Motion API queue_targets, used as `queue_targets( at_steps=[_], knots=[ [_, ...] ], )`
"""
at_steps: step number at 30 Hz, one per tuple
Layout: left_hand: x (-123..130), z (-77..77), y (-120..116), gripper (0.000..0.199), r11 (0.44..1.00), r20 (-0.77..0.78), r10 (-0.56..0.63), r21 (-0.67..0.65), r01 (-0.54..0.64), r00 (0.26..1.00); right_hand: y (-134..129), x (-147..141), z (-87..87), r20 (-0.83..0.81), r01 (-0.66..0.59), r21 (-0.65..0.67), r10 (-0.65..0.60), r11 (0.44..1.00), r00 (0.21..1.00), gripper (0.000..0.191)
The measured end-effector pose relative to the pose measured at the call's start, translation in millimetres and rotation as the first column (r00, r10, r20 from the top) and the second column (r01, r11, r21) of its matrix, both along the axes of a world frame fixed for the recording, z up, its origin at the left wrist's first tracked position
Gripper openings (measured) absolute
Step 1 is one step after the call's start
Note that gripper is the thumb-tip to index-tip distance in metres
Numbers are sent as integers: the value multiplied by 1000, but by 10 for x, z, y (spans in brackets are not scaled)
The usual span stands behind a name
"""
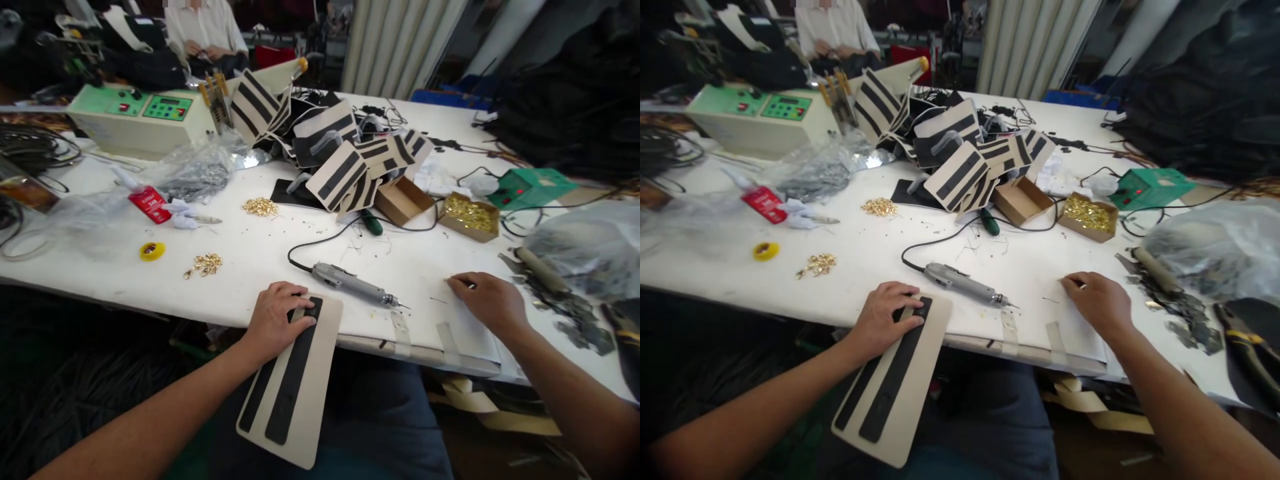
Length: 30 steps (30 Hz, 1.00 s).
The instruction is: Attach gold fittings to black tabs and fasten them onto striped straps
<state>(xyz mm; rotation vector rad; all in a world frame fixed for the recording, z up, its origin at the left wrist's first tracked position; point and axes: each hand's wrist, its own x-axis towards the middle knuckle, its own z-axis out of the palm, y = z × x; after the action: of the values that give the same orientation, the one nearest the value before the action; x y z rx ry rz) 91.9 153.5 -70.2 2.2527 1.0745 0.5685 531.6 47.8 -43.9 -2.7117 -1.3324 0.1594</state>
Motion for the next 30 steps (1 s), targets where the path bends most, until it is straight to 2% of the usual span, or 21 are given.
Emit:
queue_targets(
  at_steps=[4,6,8,9,11,13,15,17,20,27,30],
  knots=[
    [-21,-5,2,23,1000,8,7,-17,-6,1000,1,-116,76,14,73,46,-74,996,997,18],
    [-32,-19,6,24,1000,11,4,-11,-4,1000,19,-366,200,-54,73,135,-67,988,996,15],
    [-42,-37,9,24,1000,14,-1,-1,1,1000,57,-786,325,-230,27,232,28,972,973,16],
    [-46,-44,10,24,1000,15,-1,3,1,1000,87,-1042,368,-348,-31,264,125,964,929,19],
    [-53,-52,11,23,1000,16,3,9,-3,1000,175,-1572,384,-536,-232,286,356,930,766,22],
    [-58,-50,13,23,1000,14,-1,8,1,1000,289,-2020,310,-589,-412,311,514,857,624,20],
    [-64,-44,17,23,1000,9,-11,6,11,1000,402,-2311,190,-561,-523,337,613,783,556,18],
    [-71,-43,23,23,1000,5,-23,10,23,1000,483,-2447,80,-523,-582,328,656,744,544,18],
    [-82,-58,32,23,999,2,-29,22,29,1000,533,-2489,-1,-489,-611,291,663,736,567,17],
    [-101,-92,33,22,999,10,-39,22,38,999,565,-2527,36,-475,-634,254,666,730,576,16],
    [-106,-104,34,23,999,20,-40,27,39,999,596,-2551,45,-472,-606,215,625,766,622,13]
  ],
)
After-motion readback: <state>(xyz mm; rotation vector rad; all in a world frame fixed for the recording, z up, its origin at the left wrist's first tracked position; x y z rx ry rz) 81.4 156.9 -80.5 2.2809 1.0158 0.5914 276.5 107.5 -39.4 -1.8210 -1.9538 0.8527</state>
